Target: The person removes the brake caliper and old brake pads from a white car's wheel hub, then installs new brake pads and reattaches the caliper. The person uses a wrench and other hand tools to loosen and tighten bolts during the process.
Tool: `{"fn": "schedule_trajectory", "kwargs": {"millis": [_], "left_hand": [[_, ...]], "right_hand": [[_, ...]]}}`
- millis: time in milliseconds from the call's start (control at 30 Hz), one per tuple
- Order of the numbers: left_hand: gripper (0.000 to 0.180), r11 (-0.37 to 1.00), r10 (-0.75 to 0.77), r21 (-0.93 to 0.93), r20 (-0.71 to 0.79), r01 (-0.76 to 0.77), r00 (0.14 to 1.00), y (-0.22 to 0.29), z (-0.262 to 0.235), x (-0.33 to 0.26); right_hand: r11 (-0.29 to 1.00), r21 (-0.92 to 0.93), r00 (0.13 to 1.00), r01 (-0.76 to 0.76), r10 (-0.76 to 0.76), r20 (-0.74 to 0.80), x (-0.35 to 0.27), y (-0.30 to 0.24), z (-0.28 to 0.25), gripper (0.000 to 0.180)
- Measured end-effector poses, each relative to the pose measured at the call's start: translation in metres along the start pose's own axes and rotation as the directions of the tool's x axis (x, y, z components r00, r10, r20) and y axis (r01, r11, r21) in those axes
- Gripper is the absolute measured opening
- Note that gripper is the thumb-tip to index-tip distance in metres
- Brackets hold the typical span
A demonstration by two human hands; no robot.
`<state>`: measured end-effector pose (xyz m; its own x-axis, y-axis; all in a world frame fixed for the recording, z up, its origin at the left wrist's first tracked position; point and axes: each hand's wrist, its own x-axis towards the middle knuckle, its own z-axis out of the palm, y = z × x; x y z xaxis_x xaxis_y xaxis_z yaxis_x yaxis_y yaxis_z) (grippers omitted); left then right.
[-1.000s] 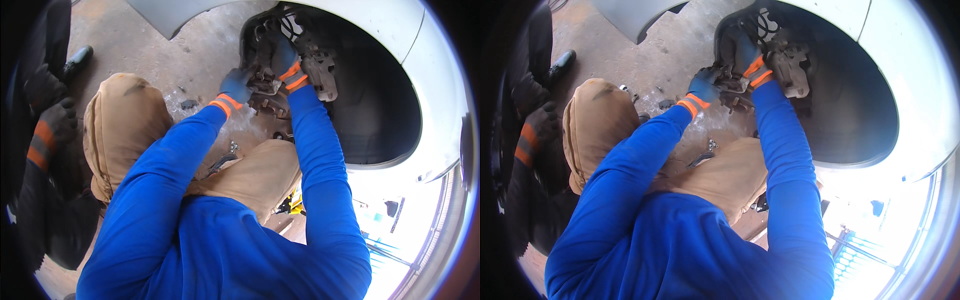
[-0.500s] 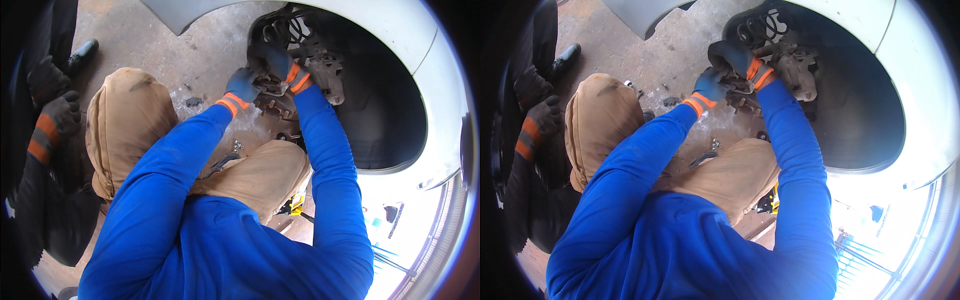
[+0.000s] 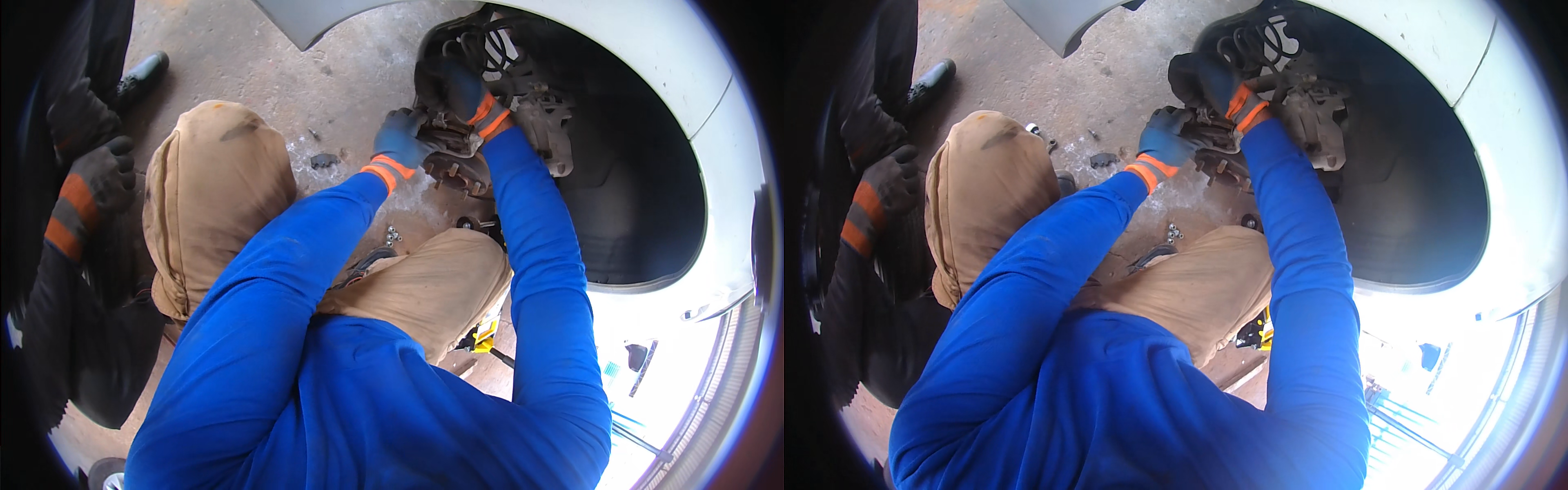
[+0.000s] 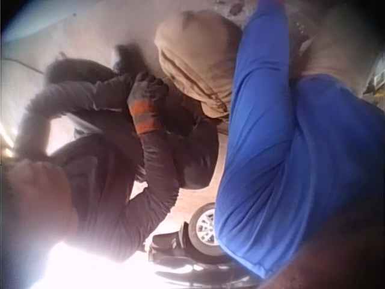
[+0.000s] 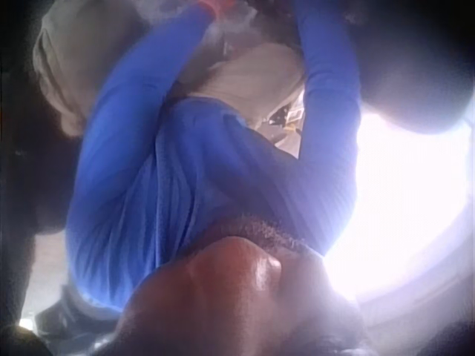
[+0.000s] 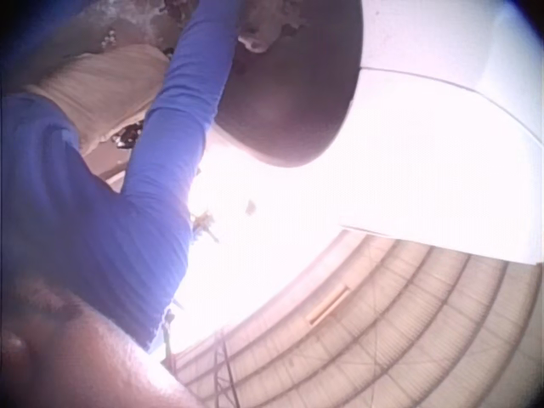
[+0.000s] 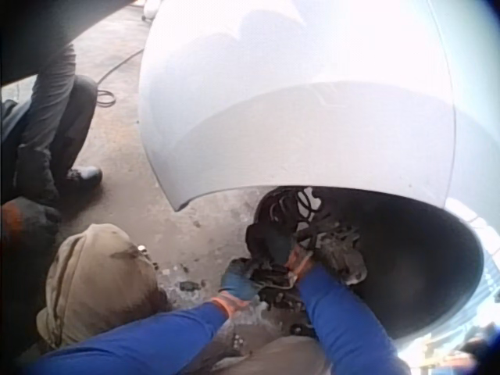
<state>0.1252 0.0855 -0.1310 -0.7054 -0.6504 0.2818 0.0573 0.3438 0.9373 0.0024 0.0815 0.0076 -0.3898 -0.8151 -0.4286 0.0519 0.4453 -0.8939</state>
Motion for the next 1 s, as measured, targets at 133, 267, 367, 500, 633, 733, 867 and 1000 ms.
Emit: {"fn": "schedule_trajectory", "kwargs": {"millis": [133, 267, 367, 500, 633, 733, 867, 1000], "left_hand": [[0.055, 0.999, 0.024, -0.025, -0.023, -0.024, 0.999, -0.003, 0.001, -0.003], [0.055, 0.998, -0.039, -0.042, 0.001, 0.039, 0.999, 0.001, -0.001, -0.004], [0.053, 0.992, 0.107, -0.049, -0.109, -0.113, 0.988, -0.007, -0.004, 0.005], [0.047, 0.966, 0.257, 0.008, 0.124, -0.26, 0.958, -0.021, -0.01, 0.018], [0.043, 0.976, 0.215, 0.0, 0.122, -0.217, 0.969, -0.018, -0.002, 0.014], [0.047, 0.972, 0.204, 0.089, 0.128, -0.216, 0.971, -0.016, -0.005, 0.013], [0.056, 0.963, 0.2, 0.167, 0.095, -0.213, 0.975, -0.012, -0.003, 0.009], [0.063, 0.947, 0.19, 0.228, 0.166, -0.225, 0.968, -0.015, -0.005, 0.008]], "right_hand": [[0.669, -0.574, 0.881, 0.472, -0.38, 0.281, -0.001, 0.008, 0.0, 0.024], [0.794, -0.514, 0.945, 0.326, -0.259, 0.199, -0.016, 0.014, 0.002, 0.036], [0.789, -0.529, 0.95, 0.313, -0.258, 0.176, -0.016, 0.008, 0.005, 0.042], [0.905, -0.424, 0.997, -0.029, -0.003, -0.076, -0.005, 0.0, 0.018, 0.049], [0.433, -0.9, 0.995, 0.049, -0.103, 0.004, 0.023, 0.025, 0.017, 0.023], [0.022, -0.966, 0.922, 0.258, -0.306, 0.239, 0.023, 0.017, 0.018, 0.03], [0.116, -0.915, 0.885, 0.386, -0.326, 0.332, 0.013, 0.023, -0.021, 0.028], [0.704, -0.704, 0.992, 0.097, -0.122, 0.014, 0.003, 0.009, -0.016, 0.029]]}}
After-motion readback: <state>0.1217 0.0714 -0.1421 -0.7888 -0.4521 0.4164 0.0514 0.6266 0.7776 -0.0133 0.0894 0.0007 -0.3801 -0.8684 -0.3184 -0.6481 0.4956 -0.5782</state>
